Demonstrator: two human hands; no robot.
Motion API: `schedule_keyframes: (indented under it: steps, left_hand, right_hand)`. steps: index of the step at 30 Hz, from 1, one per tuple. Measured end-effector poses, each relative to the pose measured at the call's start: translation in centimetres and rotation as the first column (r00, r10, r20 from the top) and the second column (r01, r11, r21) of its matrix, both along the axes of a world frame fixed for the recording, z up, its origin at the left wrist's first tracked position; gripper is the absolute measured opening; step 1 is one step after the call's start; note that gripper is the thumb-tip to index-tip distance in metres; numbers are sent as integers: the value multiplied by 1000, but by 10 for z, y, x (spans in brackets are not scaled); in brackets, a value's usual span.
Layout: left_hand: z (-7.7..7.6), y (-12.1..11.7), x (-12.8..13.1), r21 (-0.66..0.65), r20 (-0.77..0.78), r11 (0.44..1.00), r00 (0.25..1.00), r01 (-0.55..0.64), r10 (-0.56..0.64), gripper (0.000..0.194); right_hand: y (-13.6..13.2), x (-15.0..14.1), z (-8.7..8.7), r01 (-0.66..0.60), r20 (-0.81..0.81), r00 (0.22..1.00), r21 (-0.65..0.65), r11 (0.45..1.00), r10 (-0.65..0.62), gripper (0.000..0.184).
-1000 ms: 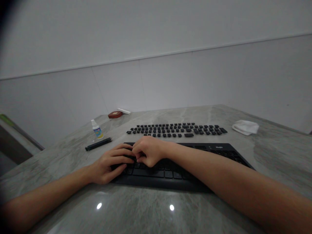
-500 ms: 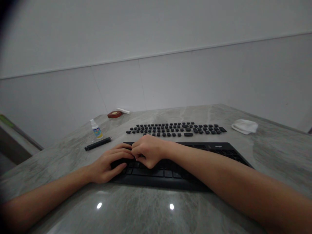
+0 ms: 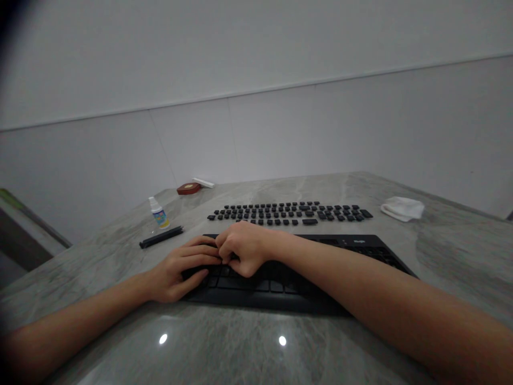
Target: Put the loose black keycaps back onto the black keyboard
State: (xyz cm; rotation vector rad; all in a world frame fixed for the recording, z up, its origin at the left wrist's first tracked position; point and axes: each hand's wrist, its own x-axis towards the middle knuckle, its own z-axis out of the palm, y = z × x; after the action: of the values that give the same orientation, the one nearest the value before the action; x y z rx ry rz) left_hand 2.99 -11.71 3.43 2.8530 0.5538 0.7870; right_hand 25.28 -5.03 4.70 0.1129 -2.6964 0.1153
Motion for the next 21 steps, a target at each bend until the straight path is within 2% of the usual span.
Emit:
schedule_keyframes:
  steps: [4,8,13,21]
  left_hand:
    - [-1,1,-1,33,-16,999,1000,-5,5,37]
    - [1,0,1,73,-8,997,1000,-13,13,35]
    - [3,-1,2,78,-20,997,1000,-14,16,34]
    - [4,-1,3,86,-19,996,1000,-23,24,35]
  right_hand:
    - [4,-1,-8,-21,-136,991,-88,996,9,21]
    - [6,-2,-14,-44,-253,967,-112,993,15,27]
    - [3,-3,-11,-55,-173,984,-83,995,39,29]
    - [-4,-7,1,54,11,998,17,998,-54,26]
